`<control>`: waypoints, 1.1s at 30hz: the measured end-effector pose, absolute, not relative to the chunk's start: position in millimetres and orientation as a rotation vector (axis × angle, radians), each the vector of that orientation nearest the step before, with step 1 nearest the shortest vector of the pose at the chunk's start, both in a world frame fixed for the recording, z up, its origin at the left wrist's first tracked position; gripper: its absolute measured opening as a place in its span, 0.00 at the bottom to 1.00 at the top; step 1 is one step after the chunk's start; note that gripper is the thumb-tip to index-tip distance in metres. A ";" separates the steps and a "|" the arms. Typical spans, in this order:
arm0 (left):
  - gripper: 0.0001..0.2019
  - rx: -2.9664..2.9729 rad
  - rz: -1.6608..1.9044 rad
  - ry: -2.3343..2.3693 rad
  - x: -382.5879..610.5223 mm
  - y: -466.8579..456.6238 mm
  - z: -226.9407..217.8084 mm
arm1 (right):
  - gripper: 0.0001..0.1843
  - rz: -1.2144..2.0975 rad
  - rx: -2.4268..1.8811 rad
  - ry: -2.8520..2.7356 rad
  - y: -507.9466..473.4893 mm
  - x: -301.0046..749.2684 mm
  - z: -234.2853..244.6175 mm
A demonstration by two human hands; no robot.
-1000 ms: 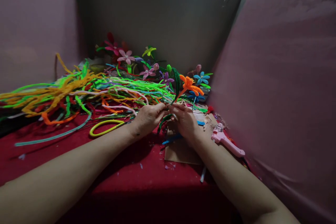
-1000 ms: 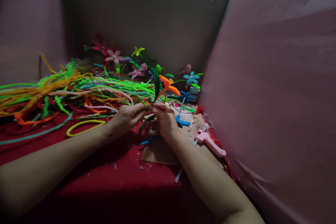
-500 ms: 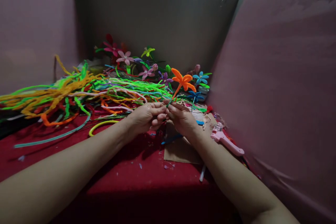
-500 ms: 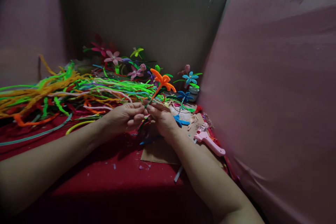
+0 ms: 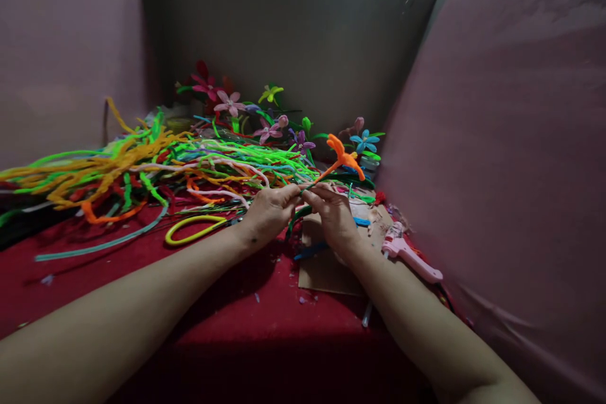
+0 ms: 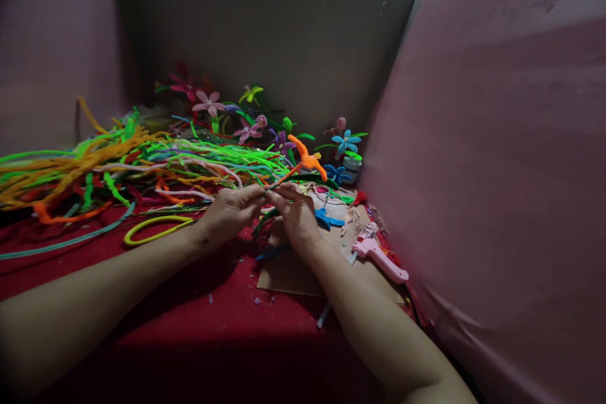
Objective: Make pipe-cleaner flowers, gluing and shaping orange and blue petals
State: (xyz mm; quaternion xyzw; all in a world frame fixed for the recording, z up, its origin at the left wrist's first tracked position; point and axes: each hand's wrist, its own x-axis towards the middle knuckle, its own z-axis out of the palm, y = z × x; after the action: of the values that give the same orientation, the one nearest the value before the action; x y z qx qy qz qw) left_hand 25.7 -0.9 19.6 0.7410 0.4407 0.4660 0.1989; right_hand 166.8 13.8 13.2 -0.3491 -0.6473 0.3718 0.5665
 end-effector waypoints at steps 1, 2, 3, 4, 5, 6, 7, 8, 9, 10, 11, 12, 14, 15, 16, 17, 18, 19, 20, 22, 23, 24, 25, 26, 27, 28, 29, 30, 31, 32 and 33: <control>0.06 1.964 1.235 1.174 25.6 -0.6 21.3 | 0.07 0.901 -0.808 -1.527 14.0 167.3 13.2; 0.07 1.839 1.169 1.106 25.3 -0.1 23.5 | 0.07 0.923 -0.790 -1.532 14.8 167.8 13.0; 0.08 1.718 1.105 1.032 24.6 0.5 25.8 | 0.07 0.939 -0.767 -1.530 16.0 168.5 12.6; 0.08 1.616 1.051 0.956 23.5 1.4 28.0 | 0.07 0.956 -0.740 -1.525 17.6 169.1 12.2; 0.08 1.535 1.010 0.879 21.8 2.3 29.6 | 0.07 0.980 -0.712 -1.515 19.3 169.7 11.9; 0.08 1.468 0.973 0.803 19.8 3.2 30.7 | 0.06 1.015 -0.678 -1.499 20.8 170.3 11.9; 0.08 1.406 0.933 0.729 17.5 4.1 31.1 | 0.06 1.054 -0.642 -1.487 21.8 170.7 12.3; 0.08 1.339 0.885 0.655 15.0 4.8 30.9 | 0.06 1.091 -0.604 -1.486 22.3 171.2 13.0; 0.07 1.272 0.834 0.580 12.5 5.1 30.5 | 0.07 1.118 -0.563 -1.501 22.1 171.7 14.1; 0.07 1.208 0.788 0.505 10.4 5.0 29.9 | 0.07 1.141 -0.521 -1.526 21.3 172.1 15.4; 0.07 1.156 0.745 0.432 8.7 4.6 29.5 | 0.07 1.166 -0.478 -1.550 20.1 172.5 16.7; 0.07 1.121 0.711 0.369 7.5 3.9 29.4 | 0.08 1.196 -0.440 -1.571 18.8 172.9 17.8; 0.08 1.105 0.672 0.299 7.0 2.3 30.2 | 0.08 1.252 -0.395 -1.581 16.8 173.1 19.0; 0.08 1.124 0.672 0.307 7.6 1.8 30.9 | 0.08 1.267 -0.400 -1.569 16.4 173.0 19.0; 0.09 1.168 0.695 0.348 8.8 1.5 31.7 | 0.07 1.262 -0.437 -1.545 16.5 172.6 18.5; 0.09 1.235 0.745 0.420 10.3 1.6 32.3 | 0.07 1.234 -0.497 -1.513 16.9 172.2 17.9; 0.10 1.317 0.816 0.521 12.2 1.7 32.7 | 0.07 1.196 -0.569 -1.482 17.4 171.6 17.1; 0.10 1.407 0.906 0.642 14.4 1.9 32.7 | 0.06 1.156 -0.638 -1.454 17.6 170.9 16.3; 0.09 1.497 1.004 0.765 16.6 1.8 32.4 | 0.06 1.124 -0.696 -1.438 17.5 170.2 15.6; 0.09 1.636 1.183 0.956 21.0 0.6 31.5 | 0.06 1.099 -0.756 -1.429 16.3 168.9 14.5; 0.09 1.658 1.230 1.000 22.9 -0.5 31.2 | 0.07 1.101 -0.765 -1.432 15.4 168.2 14.0; 0.09 1.642 1.241 1.002 24.5 -1.8 31.2 | 0.08 1.094 -0.773 -1.432 14.7 167.6 13.4; 0.09 1.585 1.221 0.969 25.7 -3.0 31.3 | 0.09 1.088 -0.775 -1.427 14.3 167.0 12.7; 0.09 1.487 1.178 0.911 26.5 -4.0 31.5 | 0.09 1.087 -0.765 -1.416 14.2 166.4 11.9; 0.09 1.363 1.123 0.842 27.0 -4.6 31.6 | 0.08 1.095 -0.744 -1.404 14.5 165.9 11.0; 0.08 1.233 1.068 0.765 27.0 -4.7 31.6 | 0.08 1.117 -0.715 -1.393 15.0 165.4 10.3; 0.07 1.114 1.025 0.686 26.8 -4.5 31.3 | 0.08 1.156 -0.683 -1.386 15.6 165.0 9.8; 0.05 1.017 0.996 0.610 26.3 -4.0 30.7 | 0.07 1.201 -0.648 -1.381 15.9 164.8 9.7; 0.04 0.941 0.972 0.545 25.7 -3.4 29.8 | 0.07 1.233 -0.617 -1.388 16.0 164.7 10.1; 0.04 0.891 0.949 0.494 25.0 -2.9 28.8 | 0.07 1.245 -0.598 -1.407 15.8 164.8 10.9; 0.04 0.866 0.928 0.457 24.4 -2.6 27.7 | 0.08 1.245 -0.586 -1.430 15.3 165.0 11.9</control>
State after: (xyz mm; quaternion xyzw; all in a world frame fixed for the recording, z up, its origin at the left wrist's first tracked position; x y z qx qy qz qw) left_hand 24.4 -2.6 27.7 0.4008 0.2117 0.4295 0.7810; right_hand 165.0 15.3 11.9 -0.2471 -0.6032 0.5255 0.5468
